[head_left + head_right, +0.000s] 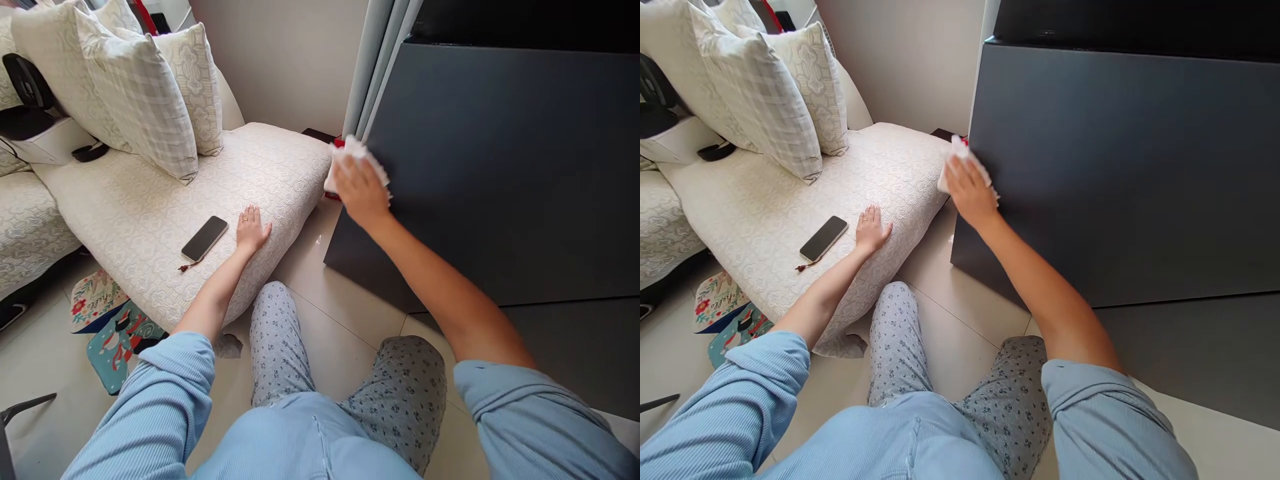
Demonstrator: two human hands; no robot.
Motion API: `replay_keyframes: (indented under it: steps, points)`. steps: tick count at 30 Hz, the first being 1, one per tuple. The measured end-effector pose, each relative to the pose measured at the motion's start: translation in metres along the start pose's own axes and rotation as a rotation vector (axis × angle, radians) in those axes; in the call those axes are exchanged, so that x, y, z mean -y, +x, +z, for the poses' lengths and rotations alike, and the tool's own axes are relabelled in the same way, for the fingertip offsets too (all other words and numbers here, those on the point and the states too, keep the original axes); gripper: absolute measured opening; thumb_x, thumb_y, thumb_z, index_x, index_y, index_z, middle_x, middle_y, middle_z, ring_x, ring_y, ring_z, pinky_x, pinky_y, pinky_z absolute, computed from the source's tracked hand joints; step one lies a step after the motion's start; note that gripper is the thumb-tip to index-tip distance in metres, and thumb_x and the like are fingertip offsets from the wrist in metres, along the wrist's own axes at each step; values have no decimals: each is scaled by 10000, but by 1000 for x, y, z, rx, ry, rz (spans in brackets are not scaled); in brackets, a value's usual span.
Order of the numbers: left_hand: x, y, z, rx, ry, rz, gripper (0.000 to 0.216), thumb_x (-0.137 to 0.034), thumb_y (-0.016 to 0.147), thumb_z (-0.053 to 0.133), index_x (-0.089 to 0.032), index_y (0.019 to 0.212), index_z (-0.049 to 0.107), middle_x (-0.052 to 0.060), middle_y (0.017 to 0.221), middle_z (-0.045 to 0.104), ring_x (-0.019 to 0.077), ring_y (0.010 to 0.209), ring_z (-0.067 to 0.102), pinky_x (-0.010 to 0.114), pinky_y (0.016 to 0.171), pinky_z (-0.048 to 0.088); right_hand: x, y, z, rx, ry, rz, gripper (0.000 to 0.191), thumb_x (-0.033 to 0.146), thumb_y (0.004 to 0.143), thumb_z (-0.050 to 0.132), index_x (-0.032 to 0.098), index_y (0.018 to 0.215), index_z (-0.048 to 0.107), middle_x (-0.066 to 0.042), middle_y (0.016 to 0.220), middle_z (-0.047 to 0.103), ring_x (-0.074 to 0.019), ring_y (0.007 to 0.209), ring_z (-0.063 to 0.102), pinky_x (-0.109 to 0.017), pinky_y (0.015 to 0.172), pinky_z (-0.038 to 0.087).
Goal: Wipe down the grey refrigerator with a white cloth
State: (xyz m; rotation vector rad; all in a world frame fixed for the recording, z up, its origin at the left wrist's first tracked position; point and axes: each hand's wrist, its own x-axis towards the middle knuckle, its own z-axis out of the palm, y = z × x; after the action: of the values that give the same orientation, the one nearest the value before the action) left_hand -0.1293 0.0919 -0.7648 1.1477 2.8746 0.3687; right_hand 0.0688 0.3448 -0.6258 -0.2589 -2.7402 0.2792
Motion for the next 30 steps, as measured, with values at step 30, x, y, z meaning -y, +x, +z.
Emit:
replay_keyframes:
  steps: [30]
  points:
    - [9,8,-1,-78,111,77,963,-591,933,131,108,1538,399,333,1604,430,418,1528,390,521,1289,255,-105,-212,-197,-1293,-930,567,815,524,1107,193,-124,1569,370,-392,1593,357,-379,1624,197,-609,1278,248]
